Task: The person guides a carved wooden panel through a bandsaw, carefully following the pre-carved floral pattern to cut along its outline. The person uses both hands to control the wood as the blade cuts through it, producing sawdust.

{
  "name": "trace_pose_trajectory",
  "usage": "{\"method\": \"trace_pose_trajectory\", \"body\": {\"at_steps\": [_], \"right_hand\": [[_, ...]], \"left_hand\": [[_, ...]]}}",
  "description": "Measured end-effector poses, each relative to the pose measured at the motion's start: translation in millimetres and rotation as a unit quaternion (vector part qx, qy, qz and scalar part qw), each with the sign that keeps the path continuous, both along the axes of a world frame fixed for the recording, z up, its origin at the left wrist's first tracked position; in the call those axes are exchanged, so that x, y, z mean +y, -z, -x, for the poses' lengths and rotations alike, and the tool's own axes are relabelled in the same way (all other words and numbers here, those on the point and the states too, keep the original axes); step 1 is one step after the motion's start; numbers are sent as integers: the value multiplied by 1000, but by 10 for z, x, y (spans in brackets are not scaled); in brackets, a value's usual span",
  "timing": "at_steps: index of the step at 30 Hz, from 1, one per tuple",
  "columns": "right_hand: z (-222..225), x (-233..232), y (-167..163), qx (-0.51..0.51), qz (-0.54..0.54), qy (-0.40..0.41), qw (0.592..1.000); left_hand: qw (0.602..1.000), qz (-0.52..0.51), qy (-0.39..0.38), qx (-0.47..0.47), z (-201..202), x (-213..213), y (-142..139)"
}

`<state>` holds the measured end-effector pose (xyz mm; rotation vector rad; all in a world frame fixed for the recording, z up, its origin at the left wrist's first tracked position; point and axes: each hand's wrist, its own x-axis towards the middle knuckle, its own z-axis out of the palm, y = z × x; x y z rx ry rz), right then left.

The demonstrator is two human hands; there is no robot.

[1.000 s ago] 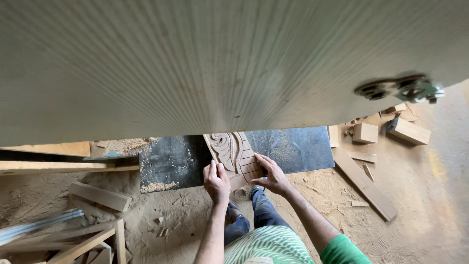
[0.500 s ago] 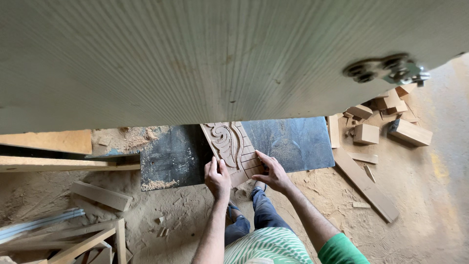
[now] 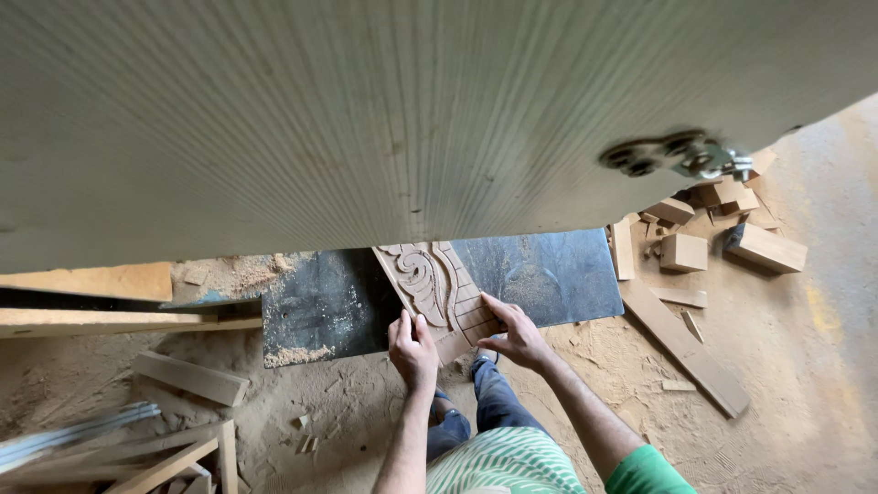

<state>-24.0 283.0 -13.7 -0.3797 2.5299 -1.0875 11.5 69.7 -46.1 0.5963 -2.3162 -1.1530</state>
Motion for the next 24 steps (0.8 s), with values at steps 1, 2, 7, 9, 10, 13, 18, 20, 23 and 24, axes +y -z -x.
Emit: {"method": "trace_pose_trajectory", "body": {"at_steps": [1,2,7,9,10,13,18,20,23,24], "right_hand": [[-5,-5,-8,-4,1,2,1000],[23,-19,-14,-4,3,4,1000],[134,-56,-37,-10,11,15,1000],[150,-58,-46,-33,18,23,999],[161,-58,-49,-35,13,21,999],[213,-43,-56,-28,4,10,1000],[291,-19,-71,-34,-6,2,999],[313,-13,-80,-37,-3,4,999],[353,-5,-79,-48,-2,6,999],[366,2,-74,-54,-2,7,999]], "left_hand": [[1000,-6,0,-10,-10,3,-2],[1000,-11,-1,-16,22,-1,-1],[1000,2,-5,-14,162,-22,11],[1000,-13,-6,-28,179,-18,8],[999,-16,-5,-33,191,-19,4],[999,-19,-4,-34,218,-10,-6],[1000,-18,-9,-23,241,15,-36],[1000,-16,-9,-21,255,23,-44],[999,-21,-10,-23,275,21,-44],[999,-24,-11,-25,277,22,-42]]}}
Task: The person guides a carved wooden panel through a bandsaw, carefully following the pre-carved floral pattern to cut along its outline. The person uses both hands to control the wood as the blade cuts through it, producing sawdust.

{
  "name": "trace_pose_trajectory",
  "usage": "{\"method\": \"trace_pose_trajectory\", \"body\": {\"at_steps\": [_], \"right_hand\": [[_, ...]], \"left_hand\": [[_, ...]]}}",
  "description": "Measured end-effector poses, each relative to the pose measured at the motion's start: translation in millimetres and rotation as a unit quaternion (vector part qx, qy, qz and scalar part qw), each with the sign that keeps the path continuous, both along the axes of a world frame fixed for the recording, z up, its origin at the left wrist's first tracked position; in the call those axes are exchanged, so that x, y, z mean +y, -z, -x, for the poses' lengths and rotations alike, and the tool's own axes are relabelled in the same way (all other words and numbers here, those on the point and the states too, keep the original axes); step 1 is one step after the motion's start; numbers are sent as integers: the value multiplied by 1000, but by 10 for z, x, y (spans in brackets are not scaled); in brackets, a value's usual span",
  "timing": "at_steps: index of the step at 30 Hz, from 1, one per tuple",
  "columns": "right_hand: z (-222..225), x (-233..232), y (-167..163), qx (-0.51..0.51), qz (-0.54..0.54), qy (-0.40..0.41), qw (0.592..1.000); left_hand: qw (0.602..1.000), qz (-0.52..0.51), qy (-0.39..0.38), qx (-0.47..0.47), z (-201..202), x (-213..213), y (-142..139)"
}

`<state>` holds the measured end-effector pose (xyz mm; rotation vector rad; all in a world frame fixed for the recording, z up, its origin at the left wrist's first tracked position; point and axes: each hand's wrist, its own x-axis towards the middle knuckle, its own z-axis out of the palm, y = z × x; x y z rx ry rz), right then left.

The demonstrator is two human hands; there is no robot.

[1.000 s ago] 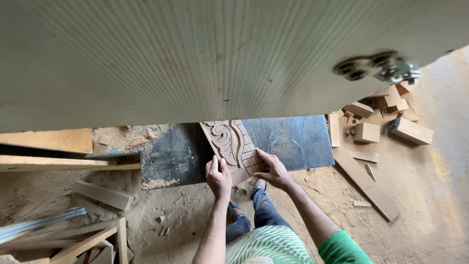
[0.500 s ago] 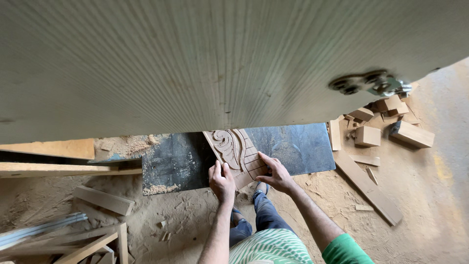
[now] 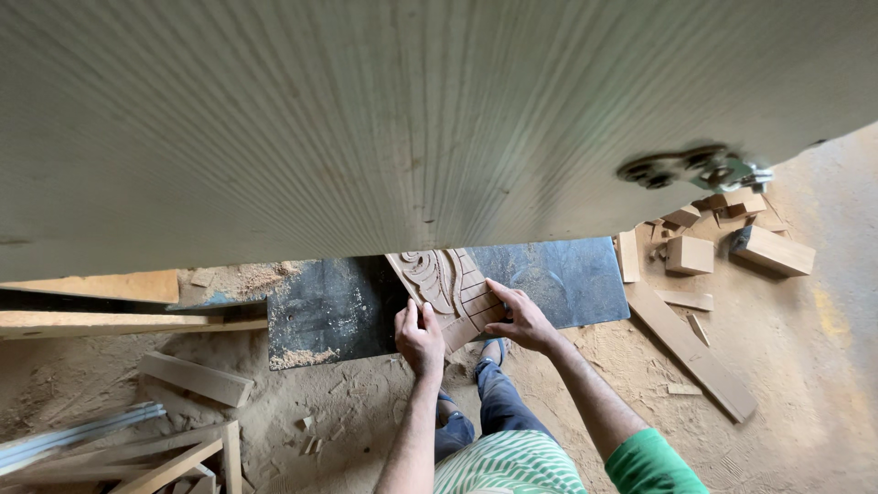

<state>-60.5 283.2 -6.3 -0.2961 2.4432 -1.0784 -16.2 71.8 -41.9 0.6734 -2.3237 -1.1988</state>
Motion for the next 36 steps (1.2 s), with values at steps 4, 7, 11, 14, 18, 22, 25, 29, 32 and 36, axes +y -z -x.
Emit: {"method": "trace_pose_trajectory", "body": {"at_steps": [4,7,11,14,18,22,25,29,32,36], "right_hand": [[-34,38,23,23,-10,-12,1000],[-72,61,15,41,-6,-19,999],[-72,85,-13,33,7,-21,999],[19,84,-32,30,-8,-25,999],[56,63,-54,25,-15,-25,999],[72,57,-61,10,-22,-16,1000],[86,66,-55,24,-11,-21,999],[114,66,-53,31,-12,-24,999],[125,60,-64,27,-5,-24,999],[159,58,-89,20,-17,-22,999]], "left_hand": [[1000,11,4,19,-63,20,6],[999,10,-9,30,-105,63,-12],[1000,-3,-8,12,-102,84,-15],[1000,-1,-3,19,-31,80,-11],[1000,-15,-6,-3,-1,80,-26],[1000,-9,-10,-7,11,80,-51],[1000,-4,-9,-4,21,76,-67],[1000,-5,-4,-14,38,69,-87],[1000,-17,-6,-13,40,74,-97],[1000,-7,-8,7,66,93,-106]]}}
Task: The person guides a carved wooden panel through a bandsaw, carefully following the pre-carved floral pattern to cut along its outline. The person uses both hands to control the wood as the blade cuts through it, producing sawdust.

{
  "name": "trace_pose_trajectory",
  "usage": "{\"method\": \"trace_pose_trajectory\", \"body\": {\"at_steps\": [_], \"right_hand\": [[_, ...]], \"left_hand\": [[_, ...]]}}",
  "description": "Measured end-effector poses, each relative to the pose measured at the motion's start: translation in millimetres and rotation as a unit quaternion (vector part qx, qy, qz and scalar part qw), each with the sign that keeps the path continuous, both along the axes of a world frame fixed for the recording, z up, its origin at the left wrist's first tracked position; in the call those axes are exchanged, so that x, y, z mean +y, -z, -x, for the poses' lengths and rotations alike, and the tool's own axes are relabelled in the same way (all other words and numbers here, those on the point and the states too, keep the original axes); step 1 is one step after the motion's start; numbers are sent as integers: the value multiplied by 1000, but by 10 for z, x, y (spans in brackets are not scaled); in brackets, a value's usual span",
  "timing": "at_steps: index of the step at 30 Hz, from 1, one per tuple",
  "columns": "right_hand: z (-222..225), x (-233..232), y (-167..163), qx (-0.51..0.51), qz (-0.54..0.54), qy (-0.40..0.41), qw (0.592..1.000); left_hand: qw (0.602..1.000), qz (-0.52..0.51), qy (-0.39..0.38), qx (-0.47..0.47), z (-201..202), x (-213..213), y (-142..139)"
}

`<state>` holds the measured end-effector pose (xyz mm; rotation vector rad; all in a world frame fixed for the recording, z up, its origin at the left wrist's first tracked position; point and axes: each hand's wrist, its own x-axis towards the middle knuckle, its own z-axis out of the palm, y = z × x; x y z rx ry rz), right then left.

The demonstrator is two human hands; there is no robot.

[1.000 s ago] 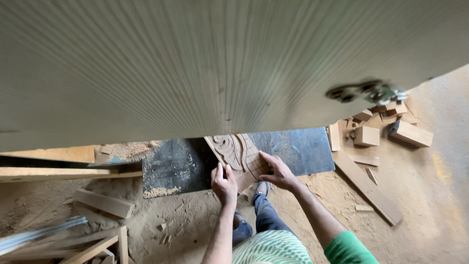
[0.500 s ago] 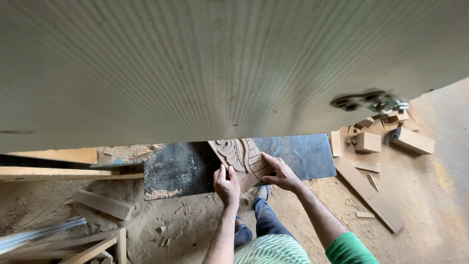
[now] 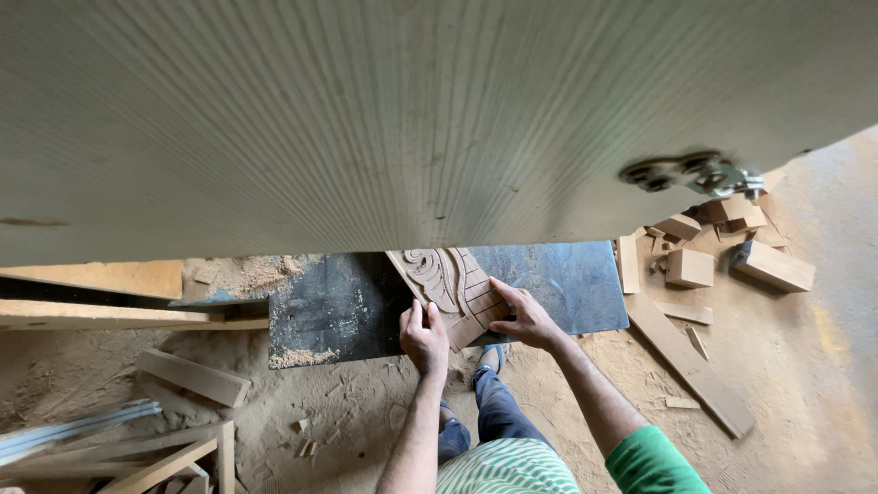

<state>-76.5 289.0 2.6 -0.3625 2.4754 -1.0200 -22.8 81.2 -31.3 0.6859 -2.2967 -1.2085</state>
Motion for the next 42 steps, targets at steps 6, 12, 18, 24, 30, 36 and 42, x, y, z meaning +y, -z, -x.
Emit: {"method": "trace_pose_trajectory", "body": {"at_steps": [6,12,18,24,30,36,42], "right_hand": [[-10,25,-13,-6,-11,-4,1000],[-110,119,-25,10,4,-18,1000],[11,42,-62,-1,-21,-11,1000],[71,0,-111,-1,-31,-18,999],[113,-36,-143,-7,-46,-18,999],[141,-40,-146,12,-32,-27,999],[109,-13,-166,-4,-25,-23,999]], "left_hand": [[1000,4,-5,2,-50,42,-13],[1000,-3,-12,21,-157,126,-9],[1000,-3,-16,11,-28,93,-62],[1000,-21,-16,-8,23,71,-119],[1000,-19,-16,-1,61,62,-131],[1000,-8,-14,7,72,54,-135],[999,-23,-16,-20,2,98,-172]]}}
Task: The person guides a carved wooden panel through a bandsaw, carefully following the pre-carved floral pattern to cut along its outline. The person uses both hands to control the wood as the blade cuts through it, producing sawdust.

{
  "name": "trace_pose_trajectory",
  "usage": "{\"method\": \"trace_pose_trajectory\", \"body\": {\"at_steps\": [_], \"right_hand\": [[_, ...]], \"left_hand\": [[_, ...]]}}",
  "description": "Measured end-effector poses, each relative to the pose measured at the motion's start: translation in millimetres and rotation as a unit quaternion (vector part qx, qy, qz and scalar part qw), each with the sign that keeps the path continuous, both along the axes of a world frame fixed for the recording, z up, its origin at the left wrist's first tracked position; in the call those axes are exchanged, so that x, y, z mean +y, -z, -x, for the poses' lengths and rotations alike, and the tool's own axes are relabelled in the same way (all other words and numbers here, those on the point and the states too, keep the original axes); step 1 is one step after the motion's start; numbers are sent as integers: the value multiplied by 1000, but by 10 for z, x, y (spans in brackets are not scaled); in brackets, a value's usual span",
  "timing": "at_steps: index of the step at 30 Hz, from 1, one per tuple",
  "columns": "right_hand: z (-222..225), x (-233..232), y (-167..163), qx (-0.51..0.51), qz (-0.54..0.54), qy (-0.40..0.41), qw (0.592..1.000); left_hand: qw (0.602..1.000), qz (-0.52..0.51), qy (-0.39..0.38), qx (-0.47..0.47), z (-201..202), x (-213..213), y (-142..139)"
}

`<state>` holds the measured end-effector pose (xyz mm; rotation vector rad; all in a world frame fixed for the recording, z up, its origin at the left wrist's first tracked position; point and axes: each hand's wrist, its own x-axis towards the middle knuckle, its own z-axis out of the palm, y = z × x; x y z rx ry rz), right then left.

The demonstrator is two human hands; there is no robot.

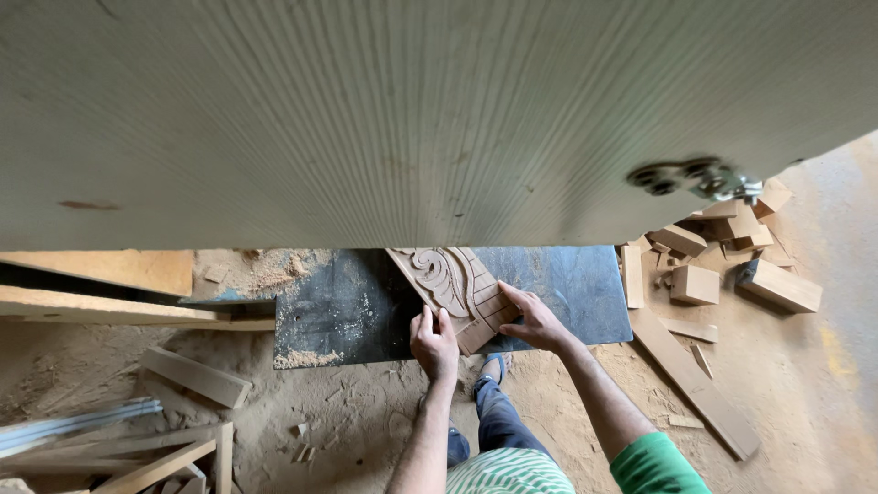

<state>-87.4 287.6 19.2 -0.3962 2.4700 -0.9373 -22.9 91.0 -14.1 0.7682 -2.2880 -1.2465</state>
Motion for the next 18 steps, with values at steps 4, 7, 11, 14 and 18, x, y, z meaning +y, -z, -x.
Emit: {"method": "trace_pose_trajectory", "body": {"at_steps": [4,7,11,14,18], "right_hand": [[41,8,-37,-6,-25,-2,1000],[69,-4,-53,-2,-20,-7,1000],[87,-22,-61,7,-12,-9,1000],[79,-24,-63,9,-16,-12,1000],[46,-30,-65,13,-3,-6,1000]], "left_hand": [[1000,-10,2,-15,35,6,-11],[1000,13,2,-3,64,3,-2],[1000,17,2,7,88,-16,-11],[1000,18,4,16,69,-28,-22],[1000,15,-2,25,36,-19,-48]]}}
